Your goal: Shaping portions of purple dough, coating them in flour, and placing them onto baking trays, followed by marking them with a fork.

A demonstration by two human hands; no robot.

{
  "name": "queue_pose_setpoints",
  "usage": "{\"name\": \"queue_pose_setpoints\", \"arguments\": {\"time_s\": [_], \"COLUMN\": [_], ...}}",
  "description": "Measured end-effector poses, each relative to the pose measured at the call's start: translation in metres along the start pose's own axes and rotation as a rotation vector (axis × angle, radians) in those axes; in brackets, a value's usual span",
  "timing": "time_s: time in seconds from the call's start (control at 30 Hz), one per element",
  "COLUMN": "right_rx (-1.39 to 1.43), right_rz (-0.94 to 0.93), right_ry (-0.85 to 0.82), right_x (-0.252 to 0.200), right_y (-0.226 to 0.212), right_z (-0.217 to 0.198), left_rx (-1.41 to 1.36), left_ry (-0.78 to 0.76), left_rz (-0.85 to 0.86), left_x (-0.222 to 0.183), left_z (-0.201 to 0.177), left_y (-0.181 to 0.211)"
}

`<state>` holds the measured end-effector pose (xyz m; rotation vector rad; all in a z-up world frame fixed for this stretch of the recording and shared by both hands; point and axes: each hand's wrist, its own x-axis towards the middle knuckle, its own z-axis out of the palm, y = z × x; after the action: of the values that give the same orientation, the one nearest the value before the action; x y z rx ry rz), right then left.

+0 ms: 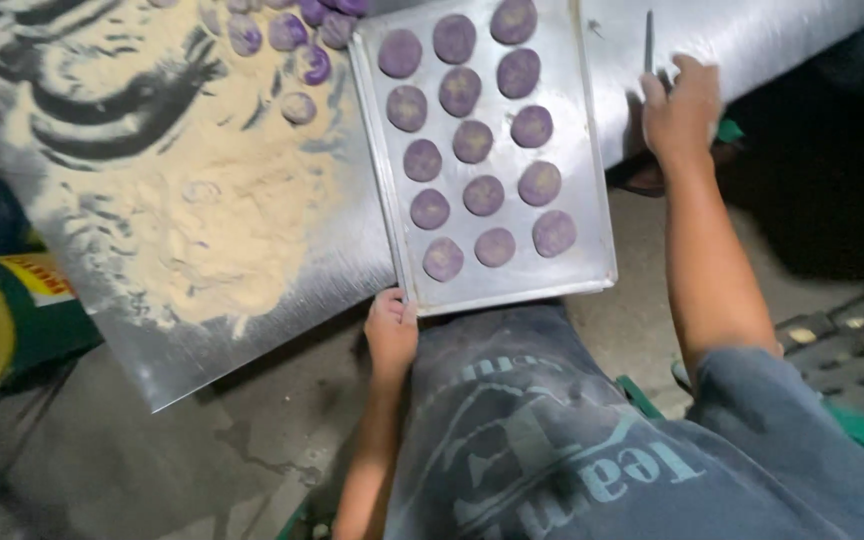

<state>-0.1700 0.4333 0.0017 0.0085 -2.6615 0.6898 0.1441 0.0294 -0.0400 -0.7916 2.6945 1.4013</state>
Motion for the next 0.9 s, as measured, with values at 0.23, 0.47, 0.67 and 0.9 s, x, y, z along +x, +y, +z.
{"name": "queue_pose_setpoints", "arguments": {"time_s": [0.23, 0.47, 0.67, 0.9], "right_rx": [0.097, -0.029, 0.211, 0.318], "right_rz": [-0.012, -0.116, 0.025, 0.138], "right_ry": [-0.314, -0.446, -0.345, -0.240], "right_x": [-0.145, -0.151, -0.156, -0.188], "right_y": [-0.045, -0.014, 0.034, -0.026], "right_z": [-0.053, -0.049, -0.027, -0.045], "left_rx": [0.082, 0.102, -1.114, -0.647], "left_ry": [0.192, -0.075, -0.655, -0.352], "left_rz": [0.007, -0.304, -0.630, 0.031], "left_x": [-0.003, 0.026, 0.020, 0.020], "left_z": [0.010, 0.024, -0.017, -0.034], "left_y": [0.024, -0.017, 0.064, 0.030]}}
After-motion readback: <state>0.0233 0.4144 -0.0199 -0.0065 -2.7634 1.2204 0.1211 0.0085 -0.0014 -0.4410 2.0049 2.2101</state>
